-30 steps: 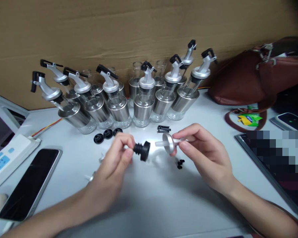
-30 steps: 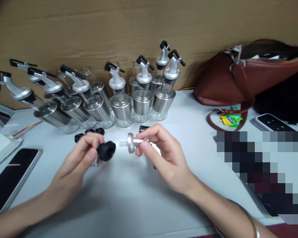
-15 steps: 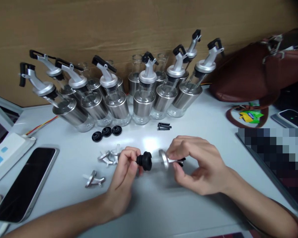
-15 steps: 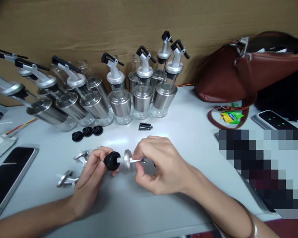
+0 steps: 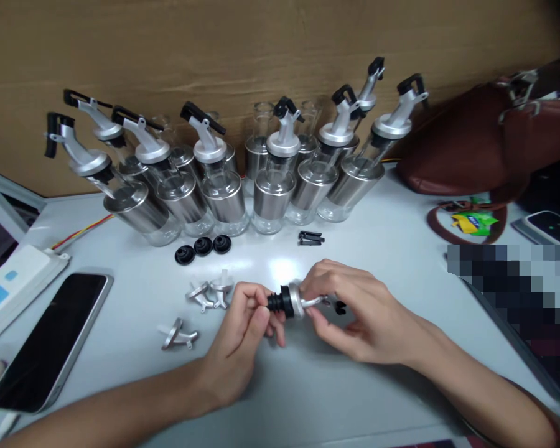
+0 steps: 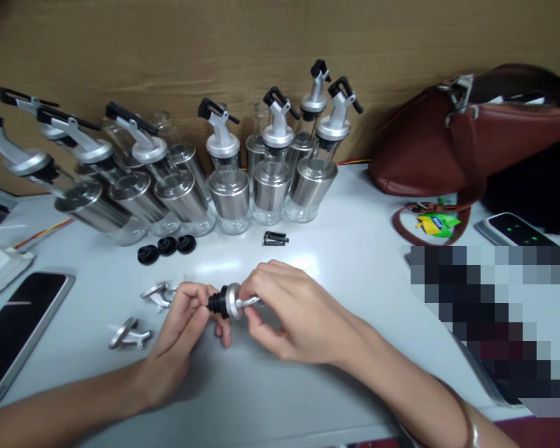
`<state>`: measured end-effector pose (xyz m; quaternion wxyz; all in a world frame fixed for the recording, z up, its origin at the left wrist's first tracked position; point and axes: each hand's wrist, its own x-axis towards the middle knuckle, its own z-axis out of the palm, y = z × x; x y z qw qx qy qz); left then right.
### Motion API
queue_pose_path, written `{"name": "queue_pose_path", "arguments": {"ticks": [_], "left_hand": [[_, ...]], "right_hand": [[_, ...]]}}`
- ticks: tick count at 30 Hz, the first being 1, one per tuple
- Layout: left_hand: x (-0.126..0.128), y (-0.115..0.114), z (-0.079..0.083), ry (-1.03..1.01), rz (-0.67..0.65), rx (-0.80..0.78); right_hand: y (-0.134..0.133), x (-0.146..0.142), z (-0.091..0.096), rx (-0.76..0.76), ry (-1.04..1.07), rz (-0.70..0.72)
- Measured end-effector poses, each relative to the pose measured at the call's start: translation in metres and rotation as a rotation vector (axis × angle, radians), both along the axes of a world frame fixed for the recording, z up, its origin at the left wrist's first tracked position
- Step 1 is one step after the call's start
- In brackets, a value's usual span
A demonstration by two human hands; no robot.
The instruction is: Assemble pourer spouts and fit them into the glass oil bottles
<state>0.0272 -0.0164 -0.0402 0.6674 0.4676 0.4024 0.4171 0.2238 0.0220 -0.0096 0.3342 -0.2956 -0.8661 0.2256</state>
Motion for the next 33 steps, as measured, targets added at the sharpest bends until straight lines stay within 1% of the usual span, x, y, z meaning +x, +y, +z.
{"name": "queue_pose_path", "arguments": {"ticks": [6,10,18,26,30,33], "left_hand": [[0.0,0.001,0.0,-0.017,0.019,-0.009],[0.001,0.004,0.001,0.018,0.032,-0.021],[0.001,0.005,0.002,0.105,0.045,0.035],[-0.001,0.003,-0.002,0.06,0.039,0.142],[-0.003,0.002,-0.004,0.045,0.027,0.199],[-0.003,0.002,-0.004,0.031,0.042,0.22]], "right_hand": [[0.001,0.0,0.0,-0.016,-0.002,0.057],[-0.001,-0.001,-0.002,-0.026,-0.002,0.076],[-0.004,-0.001,-0.004,-0.069,-0.054,0.031],[-0.009,-0.004,-0.007,-0.079,-0.012,-0.005],[-0.012,-0.004,-0.007,-0.127,0.043,-0.014],[-0.012,-0.006,-0.004,-0.176,0.046,-0.046]]}}
